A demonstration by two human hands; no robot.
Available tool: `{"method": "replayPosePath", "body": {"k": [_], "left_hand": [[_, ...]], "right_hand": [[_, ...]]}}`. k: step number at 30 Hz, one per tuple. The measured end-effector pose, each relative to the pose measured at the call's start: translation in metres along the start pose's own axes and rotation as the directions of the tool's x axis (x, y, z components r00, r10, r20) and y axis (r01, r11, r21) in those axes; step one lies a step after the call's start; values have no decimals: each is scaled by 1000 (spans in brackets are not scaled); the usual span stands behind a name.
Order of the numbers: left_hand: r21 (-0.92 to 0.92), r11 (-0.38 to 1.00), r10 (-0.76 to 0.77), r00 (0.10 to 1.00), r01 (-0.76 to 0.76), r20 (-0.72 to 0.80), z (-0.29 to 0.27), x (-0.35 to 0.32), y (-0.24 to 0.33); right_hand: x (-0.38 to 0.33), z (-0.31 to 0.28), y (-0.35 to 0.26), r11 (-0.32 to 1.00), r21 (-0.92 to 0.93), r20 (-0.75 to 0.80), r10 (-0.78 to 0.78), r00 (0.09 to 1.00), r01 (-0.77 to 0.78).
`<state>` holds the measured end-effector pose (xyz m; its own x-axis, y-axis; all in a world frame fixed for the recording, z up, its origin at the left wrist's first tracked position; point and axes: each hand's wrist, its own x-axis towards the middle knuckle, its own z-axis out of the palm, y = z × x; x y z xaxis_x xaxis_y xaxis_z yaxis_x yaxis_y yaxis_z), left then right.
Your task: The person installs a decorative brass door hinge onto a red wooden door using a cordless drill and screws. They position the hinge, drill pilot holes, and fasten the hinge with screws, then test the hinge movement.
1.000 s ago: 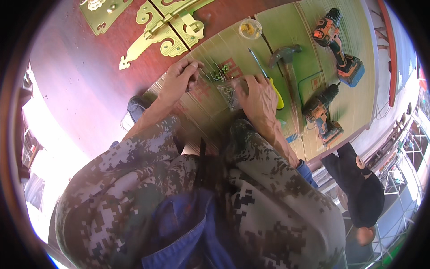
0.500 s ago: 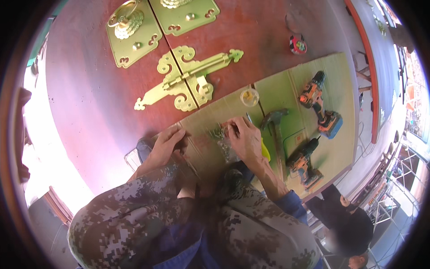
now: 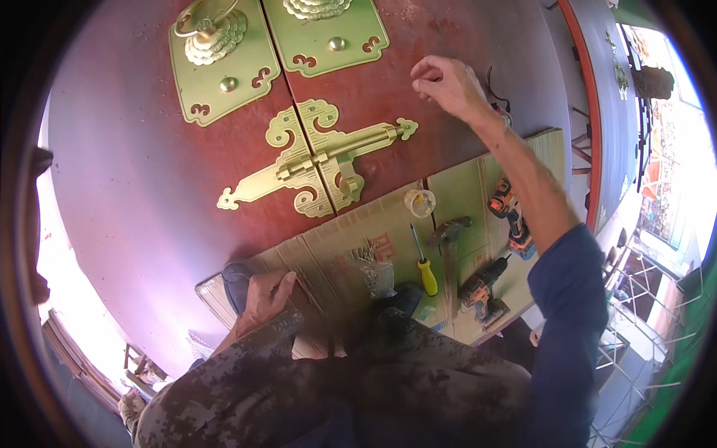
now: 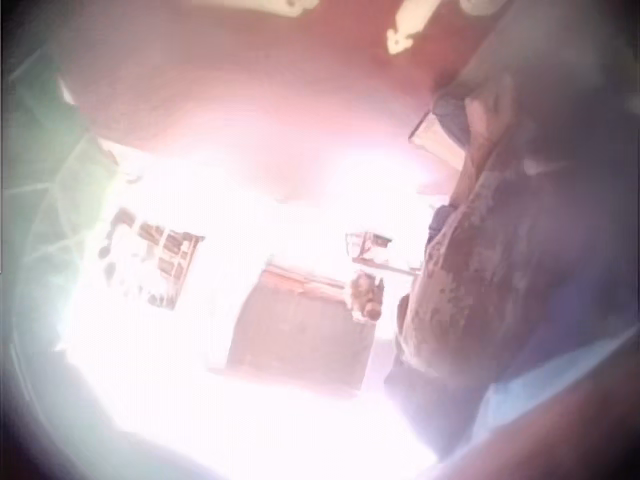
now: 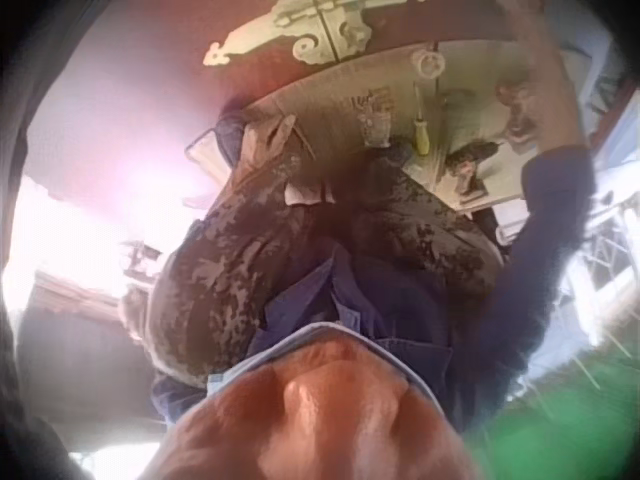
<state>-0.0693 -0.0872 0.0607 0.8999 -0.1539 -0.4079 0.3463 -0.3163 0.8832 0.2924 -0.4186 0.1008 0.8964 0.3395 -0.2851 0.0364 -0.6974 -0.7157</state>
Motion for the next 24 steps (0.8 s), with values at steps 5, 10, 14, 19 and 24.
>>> {"method": "replayPosePath", "body": {"k": [5, 10, 14, 19, 24], "left_hand": [[-4, 1000, 22, 996, -22, 83, -8, 2, -1], [5, 996, 86, 987, -87, 135, -7, 7, -5], [4, 1000, 7, 988, -7, 153, -5, 7, -2], [29, 999, 21, 990, -26, 138, -6, 7, 1], [8, 1000, 28, 994, -29, 109, -5, 9, 0]], "right_hand": [[-46, 58, 33, 968, 25, -169, 251, 953, -250], [-70, 82, 68, 991, 62, -290, 133, 948, -120], [-70, 85, 73, 980, -198, -345, -59, 937, -11], [-70, 87, 47, 980, -196, -362, -94, 927, 23], [-74, 96, 59, 977, -206, -378, -137, 916, 61]]}}
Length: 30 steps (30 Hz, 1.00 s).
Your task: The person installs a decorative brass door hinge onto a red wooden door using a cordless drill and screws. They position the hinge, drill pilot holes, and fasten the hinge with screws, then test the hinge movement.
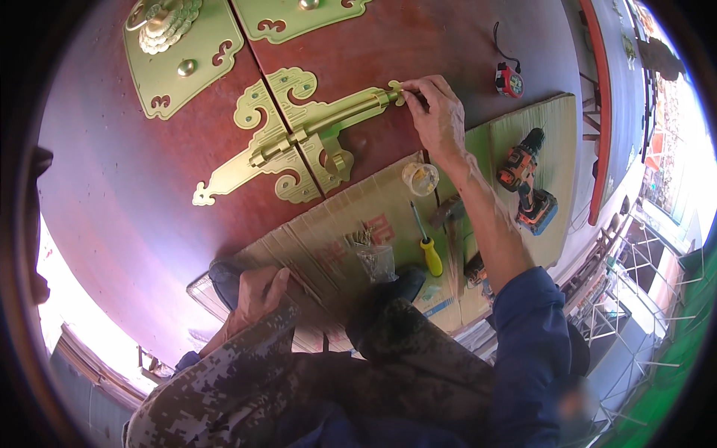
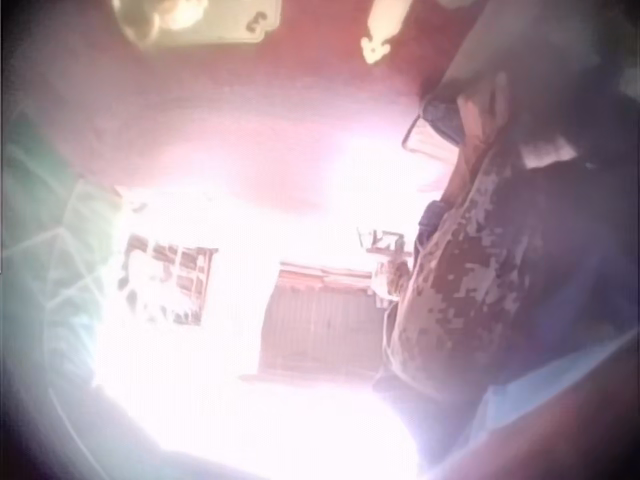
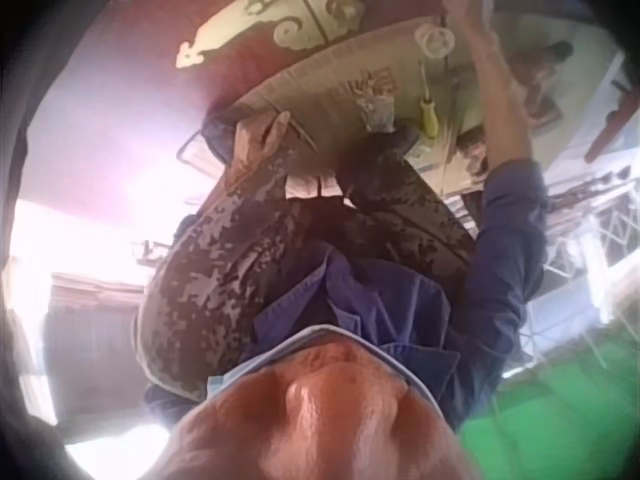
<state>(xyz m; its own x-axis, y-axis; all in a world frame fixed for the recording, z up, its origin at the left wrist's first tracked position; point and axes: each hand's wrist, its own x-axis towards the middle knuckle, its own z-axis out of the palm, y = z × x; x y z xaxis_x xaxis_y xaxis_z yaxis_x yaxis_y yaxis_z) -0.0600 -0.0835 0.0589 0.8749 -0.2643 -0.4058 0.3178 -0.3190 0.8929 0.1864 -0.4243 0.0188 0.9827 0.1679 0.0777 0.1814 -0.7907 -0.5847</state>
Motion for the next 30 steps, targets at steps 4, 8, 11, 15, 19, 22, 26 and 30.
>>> {"method": "replayPosePath", "body": {"k": [4, 8, 11, 15, 19, 22, 26, 30], "left_hand": [[24, 999, -24, 1000, 24, 9, 1, -1, -4], [22, 1000, -16, 1000, 16, -8, 3, -1, 0], [15, 1000, -24, 1000, 24, -16, 4, 1, 1], [23, 1000, -17, 1000, 17, -16, 5, -3, -6], [18, 1000, -15, 1000, 15, -27, 6, -2, -5], [-17, 1000, -23, 998, 23, -50, 6, -1, 0], [19, 999, -27, 999, 27, -24, 5, -4, -6], [7, 999, -35, 999, 36, -33, 6, -2, -5]], "right_hand": [[-2, 0, 0, 999, -19, -21, -40, 999, 40], [5, -4, -1, 993, -87, 7, -74, 997, 74], [10, -10, -3, 979, -136, 60, -146, 987, 153], [15, -15, 2, 963, -168, 109, -196, 975, 212], [21, -21, 6, 933, -146, 167, -304, 938, 328], [29, -26, 5, 898, -157, 245, -368, 897, 411], [35, -31, 0, 896, -162, 325, -348, 879, 414], [30, -28, 1, 934, -129, 292, -285, 913, 333]]}}
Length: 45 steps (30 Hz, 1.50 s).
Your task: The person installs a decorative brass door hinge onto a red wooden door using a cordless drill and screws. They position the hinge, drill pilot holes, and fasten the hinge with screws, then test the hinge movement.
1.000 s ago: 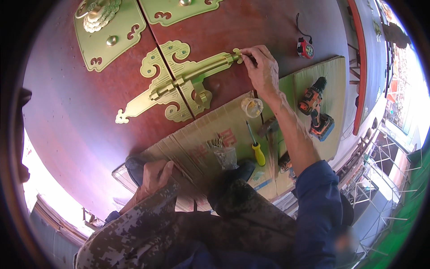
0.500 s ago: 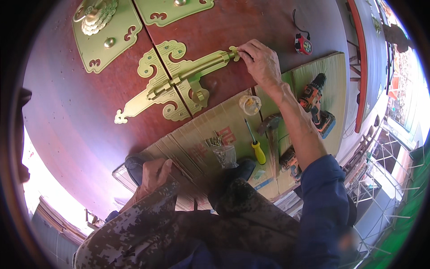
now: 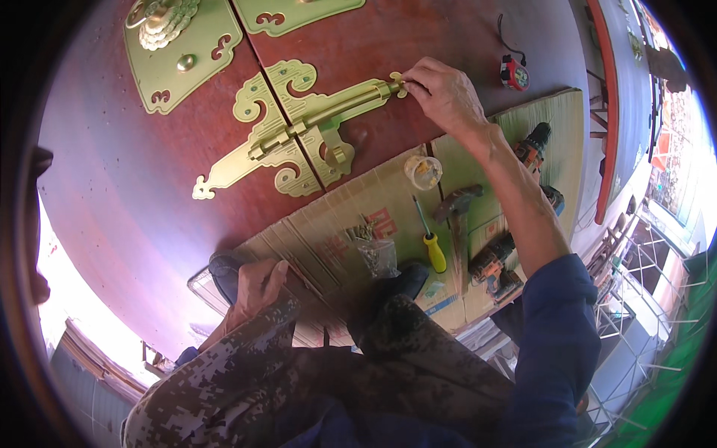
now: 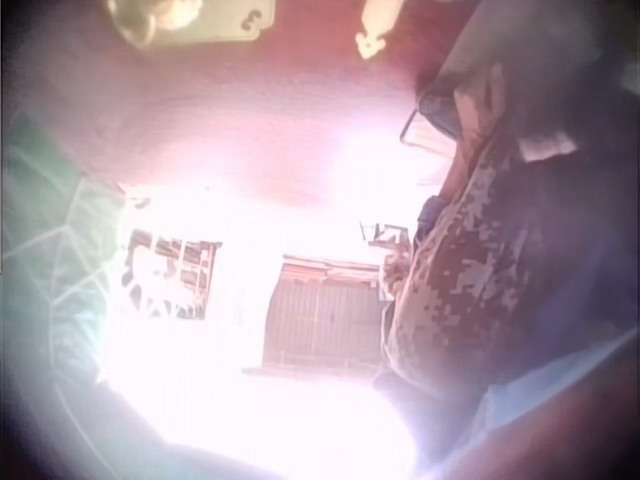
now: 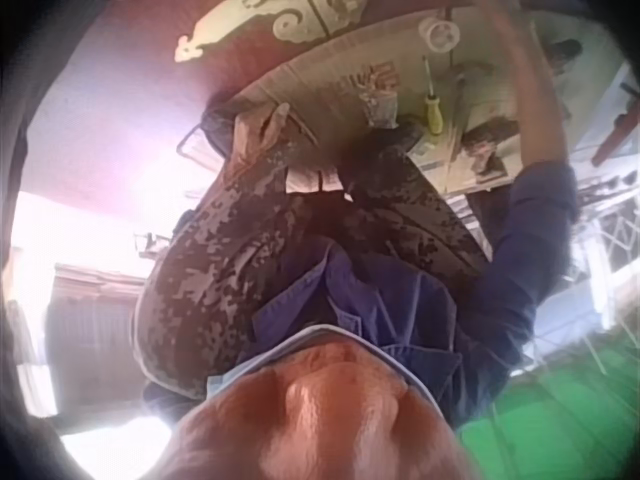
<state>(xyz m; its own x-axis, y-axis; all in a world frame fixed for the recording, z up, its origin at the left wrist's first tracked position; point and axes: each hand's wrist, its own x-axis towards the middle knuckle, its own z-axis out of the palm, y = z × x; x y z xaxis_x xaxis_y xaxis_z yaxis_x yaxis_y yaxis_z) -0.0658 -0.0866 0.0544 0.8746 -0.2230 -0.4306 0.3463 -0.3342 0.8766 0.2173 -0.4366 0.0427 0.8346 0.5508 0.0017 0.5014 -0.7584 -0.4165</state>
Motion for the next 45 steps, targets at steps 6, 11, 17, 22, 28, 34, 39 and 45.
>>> {"method": "replayPosePath", "body": {"k": [6, 11, 17, 22, 28, 34, 39, 45], "left_hand": [[14, 999, 45, 999, -45, -1, 0, 1, -2], [30, 999, 41, 999, -40, -6, 2, 0, -6], [-11, 1000, 27, 999, -27, -22, 0, 1, 3], [19, 1000, 13, 1000, -13, 5, 0, -1, -4], [7, 1000, -1, 1000, 1, 5, -1, 0, 0], [2, 1000, -1, 1000, 1, -6, 0, 0, -1], [11, 999, -37, 999, 37, 1, 0, 0, 0], [6, 999, -33, 999, 33, -1, -1, -1, 1]], "right_hand": [[-4, 2, -6, 980, 126, -42, 161, 986, -154], [-2, 4, 1, 994, -38, -42, 104, 994, -106], [-2, 2, 1, 999, -13, -35, 43, 998, -44], [-1, 0, 0, 998, -54, -29, -21, 999, 20], [0, 0, -1, 997, -61, -24, -47, 999, 45], [3, 1, 2, 999, -43, 22, -10, 1000, 11], [3, 2, -5, 995, -81, 32, 60, 998, -58], [2, 10, -9, 980, 3, -34, 199, 979, -199]]}}
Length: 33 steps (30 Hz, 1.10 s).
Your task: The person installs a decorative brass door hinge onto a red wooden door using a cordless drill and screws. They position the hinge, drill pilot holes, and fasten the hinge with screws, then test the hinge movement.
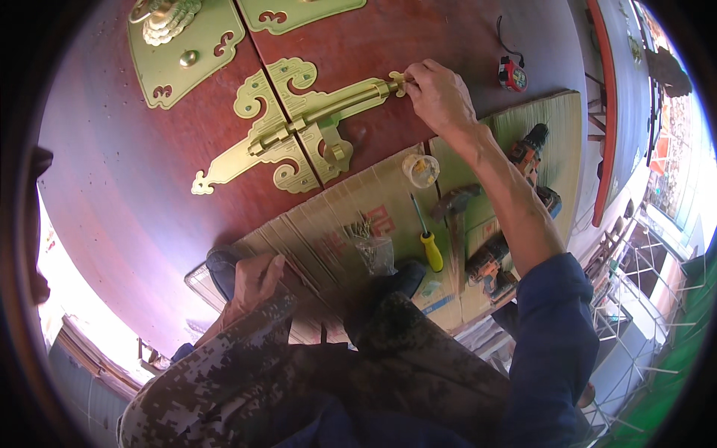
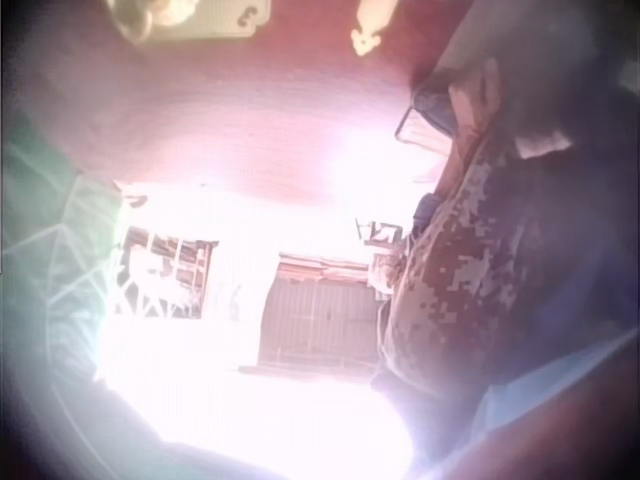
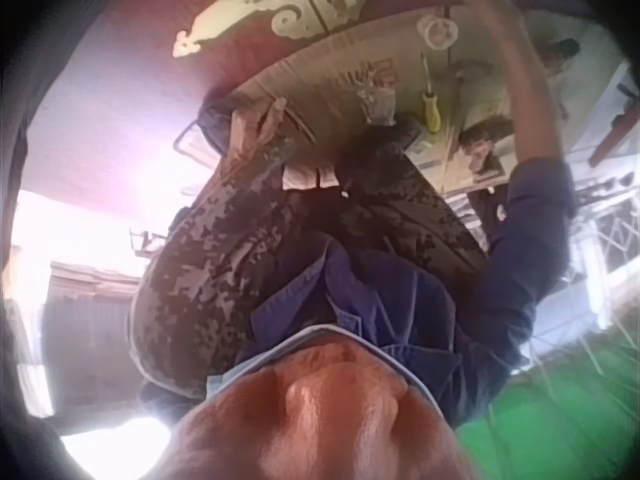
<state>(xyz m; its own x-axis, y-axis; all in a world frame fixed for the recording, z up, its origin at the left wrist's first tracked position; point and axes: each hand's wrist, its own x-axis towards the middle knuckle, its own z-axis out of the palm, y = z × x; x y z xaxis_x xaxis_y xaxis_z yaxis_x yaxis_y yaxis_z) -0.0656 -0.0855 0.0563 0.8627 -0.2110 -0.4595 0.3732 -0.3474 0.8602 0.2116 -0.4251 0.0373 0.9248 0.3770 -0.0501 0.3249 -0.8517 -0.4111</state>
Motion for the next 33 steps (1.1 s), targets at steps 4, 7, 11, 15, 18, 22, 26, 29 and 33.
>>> {"method": "replayPosePath", "body": {"k": [4, 7, 11, 15, 18, 22, 26, 29, 33], "left_hand": [[-20, 1000, 23, 1000, -24, -19, 1, 2, 1], [-1, 1000, 21, 1000, -21, -7, -1, 0, -1], [-5, 1000, 24, 1000, -24, -4, 1, 2, 0], [-1, 1000, 15, 1000, -15, -3, 2, 1, -1], [2, 1000, 16, 1000, -16, -1, 1, 1, -3], [-25, 1000, 11, 1000, -12, -20, 0, 1, 2], [-23, 1000, 20, 1000, -21, -19, 0, 2, -1], [-24, 1000, -4, 1000, 4, -7, -1, 1, 2], [-10, 1000, 14, 1000, -15, -14, 0, 0, -2]], "right_hand": [[-4, -4, -5, 985, 76, 10, 157, 988, -157], [-2, -1, -5, 995, -11, -7, 99, 995, -99], [-1, -1, -4, 994, -93, 6, 54, 999, -53], [0, -1, -5, 996, -86, 33, -16, 999, 19], [2, -4, 3, 990, -90, 62, -105, 993, 110], [4, -8, 4, 974, -79, 70, -208, 976, 213], [-2, -8, 5, 994, 54, 37, -92, 995, 90], [-5, -3, 8, 992, 124, -29, -8, 1000, 11], [-2, -4, 3, 997, -45, 3, -66, 998, 66]]}}
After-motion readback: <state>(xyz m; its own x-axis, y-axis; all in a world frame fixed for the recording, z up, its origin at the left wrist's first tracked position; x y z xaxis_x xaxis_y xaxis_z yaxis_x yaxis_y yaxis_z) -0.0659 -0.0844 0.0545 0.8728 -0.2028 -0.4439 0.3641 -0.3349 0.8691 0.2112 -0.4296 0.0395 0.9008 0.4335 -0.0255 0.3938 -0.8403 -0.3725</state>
